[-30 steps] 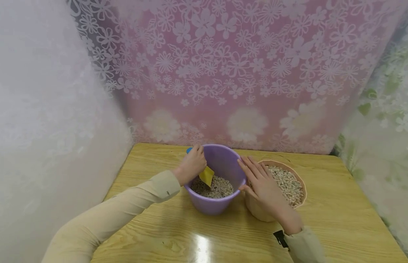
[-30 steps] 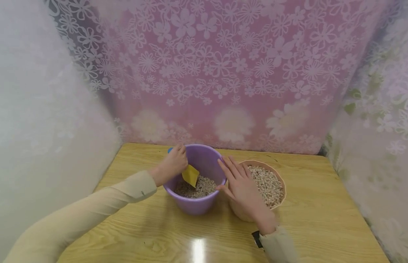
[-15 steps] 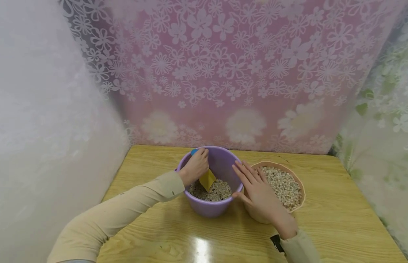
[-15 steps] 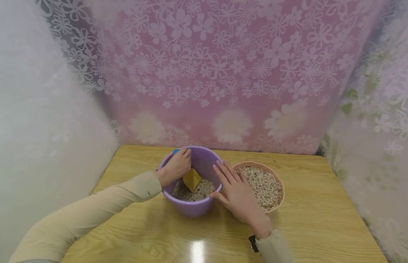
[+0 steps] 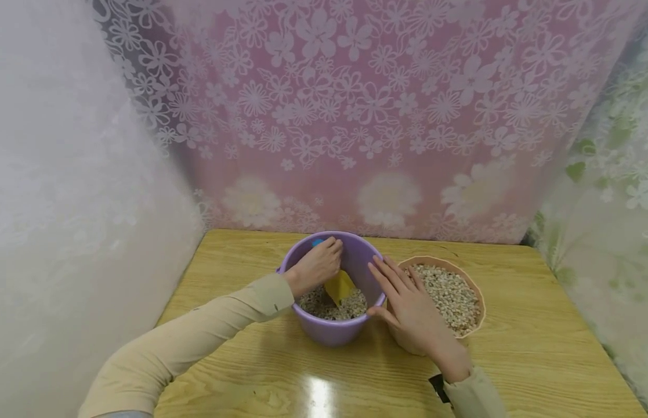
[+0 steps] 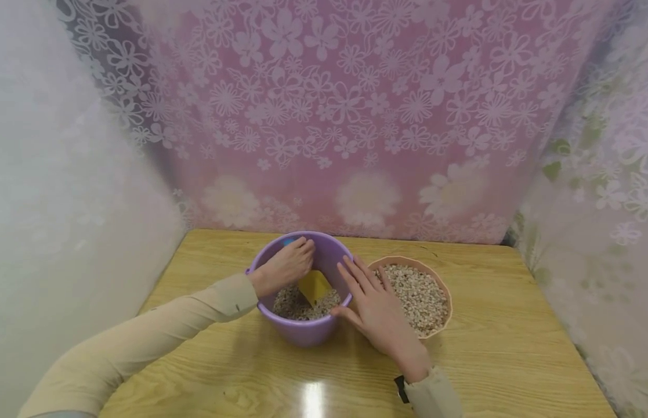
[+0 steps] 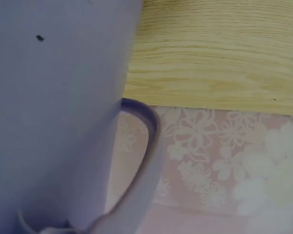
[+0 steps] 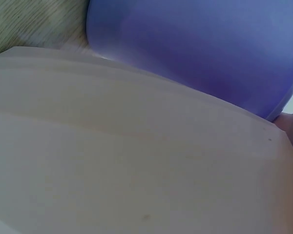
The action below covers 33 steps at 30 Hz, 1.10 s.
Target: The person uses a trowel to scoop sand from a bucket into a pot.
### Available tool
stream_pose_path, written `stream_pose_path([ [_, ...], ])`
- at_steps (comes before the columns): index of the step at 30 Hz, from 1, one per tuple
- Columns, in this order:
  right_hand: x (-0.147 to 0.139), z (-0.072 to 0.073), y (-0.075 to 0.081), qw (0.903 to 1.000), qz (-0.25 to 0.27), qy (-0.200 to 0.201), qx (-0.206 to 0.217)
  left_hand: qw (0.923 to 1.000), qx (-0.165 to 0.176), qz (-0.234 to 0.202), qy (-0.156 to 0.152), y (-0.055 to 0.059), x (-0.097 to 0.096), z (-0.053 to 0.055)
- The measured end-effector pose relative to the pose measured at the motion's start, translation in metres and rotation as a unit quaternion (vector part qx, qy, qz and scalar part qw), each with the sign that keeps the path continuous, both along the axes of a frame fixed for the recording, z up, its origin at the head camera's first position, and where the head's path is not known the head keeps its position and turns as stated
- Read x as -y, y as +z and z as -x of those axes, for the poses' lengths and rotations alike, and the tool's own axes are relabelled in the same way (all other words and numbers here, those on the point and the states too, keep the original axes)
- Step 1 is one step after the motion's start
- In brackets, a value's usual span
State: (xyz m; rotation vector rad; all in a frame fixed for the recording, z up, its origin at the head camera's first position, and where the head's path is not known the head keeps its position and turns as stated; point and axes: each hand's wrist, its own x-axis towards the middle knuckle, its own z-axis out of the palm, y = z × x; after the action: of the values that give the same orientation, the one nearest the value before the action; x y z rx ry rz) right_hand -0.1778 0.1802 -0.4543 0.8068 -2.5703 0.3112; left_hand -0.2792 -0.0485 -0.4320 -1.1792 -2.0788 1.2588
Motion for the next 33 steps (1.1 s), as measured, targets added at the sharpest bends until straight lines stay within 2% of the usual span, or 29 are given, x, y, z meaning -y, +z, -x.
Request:
stream_pose_path([
  [5,0.002,-0.002,0.001,0.9998,-0.003,0.002,-0.021,0.9974,-0.021,0.0,-0.069,0.001,-0.001,-0.005],
  [10,0.004,-0.004,0.002,0.9997,-0.005,0.001,-0.023,0.993,-0.035,0.025,-0.11,0.004,-0.003,-0.014],
  [13,0.004,-0.006,0.002,0.9998,-0.007,-0.001,-0.018,0.9909,-0.033,0.037,-0.125,0.004,-0.003,-0.018],
  [17,0.004,-0.007,0.002,0.9998,-0.008,-0.005,-0.015,0.9917,-0.015,0.024,-0.126,0.003,-0.001,-0.021],
  [22,0.004,-0.008,0.002,0.9998,-0.007,-0.007,-0.016,0.9917,0.02,-0.033,-0.122,0.004,0.005,-0.022],
  [27,0.004,-0.008,0.002,0.9992,-0.003,-0.007,-0.04,0.9909,0.07,-0.073,-0.089,0.005,0.012,-0.022],
  [31,0.004,-0.007,0.001,0.9985,0.005,-0.003,-0.055,0.9854,0.115,-0.112,-0.058,0.005,0.016,-0.019],
  [33,0.004,-0.007,0.001,0.9984,0.005,-0.003,-0.057,0.9797,0.135,-0.139,-0.051,0.004,0.017,-0.016],
])
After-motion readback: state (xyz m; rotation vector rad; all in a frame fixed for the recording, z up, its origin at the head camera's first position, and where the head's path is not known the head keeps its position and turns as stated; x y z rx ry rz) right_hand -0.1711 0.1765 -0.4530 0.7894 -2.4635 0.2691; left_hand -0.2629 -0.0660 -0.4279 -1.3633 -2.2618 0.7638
